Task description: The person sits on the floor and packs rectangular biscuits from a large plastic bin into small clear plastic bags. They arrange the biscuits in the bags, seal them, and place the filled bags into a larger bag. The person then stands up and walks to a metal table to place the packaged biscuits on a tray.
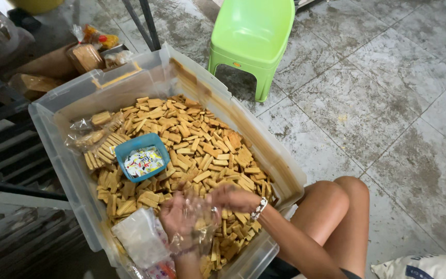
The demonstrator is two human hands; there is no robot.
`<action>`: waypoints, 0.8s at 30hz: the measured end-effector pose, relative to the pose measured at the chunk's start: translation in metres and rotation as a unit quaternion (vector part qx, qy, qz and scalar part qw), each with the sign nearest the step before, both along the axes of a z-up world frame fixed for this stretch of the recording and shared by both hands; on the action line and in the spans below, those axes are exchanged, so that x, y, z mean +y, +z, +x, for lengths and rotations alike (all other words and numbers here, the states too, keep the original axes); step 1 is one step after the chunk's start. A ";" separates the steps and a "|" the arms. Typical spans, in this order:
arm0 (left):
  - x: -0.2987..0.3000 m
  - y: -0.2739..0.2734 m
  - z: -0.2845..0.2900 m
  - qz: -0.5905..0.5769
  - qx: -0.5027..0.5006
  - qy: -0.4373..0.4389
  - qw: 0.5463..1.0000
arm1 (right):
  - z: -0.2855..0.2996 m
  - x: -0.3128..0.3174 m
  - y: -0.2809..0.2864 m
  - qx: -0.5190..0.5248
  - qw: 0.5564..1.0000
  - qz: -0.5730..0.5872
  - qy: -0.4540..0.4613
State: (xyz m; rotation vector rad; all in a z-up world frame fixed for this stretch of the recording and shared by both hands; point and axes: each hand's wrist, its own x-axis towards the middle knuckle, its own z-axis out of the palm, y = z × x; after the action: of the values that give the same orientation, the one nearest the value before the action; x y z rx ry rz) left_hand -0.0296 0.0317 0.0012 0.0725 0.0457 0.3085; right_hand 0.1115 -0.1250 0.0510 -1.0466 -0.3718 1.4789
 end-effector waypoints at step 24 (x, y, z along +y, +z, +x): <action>-0.013 -0.011 0.023 0.122 0.340 0.129 0.924 | -0.043 0.042 0.024 -0.820 0.562 -0.008 0.111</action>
State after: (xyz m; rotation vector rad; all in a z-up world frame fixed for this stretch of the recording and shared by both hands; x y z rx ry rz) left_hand -0.0069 0.0192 -0.0096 0.4241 0.7132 0.5407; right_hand 0.0686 -0.0826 0.0751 -2.2170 -1.8246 0.1631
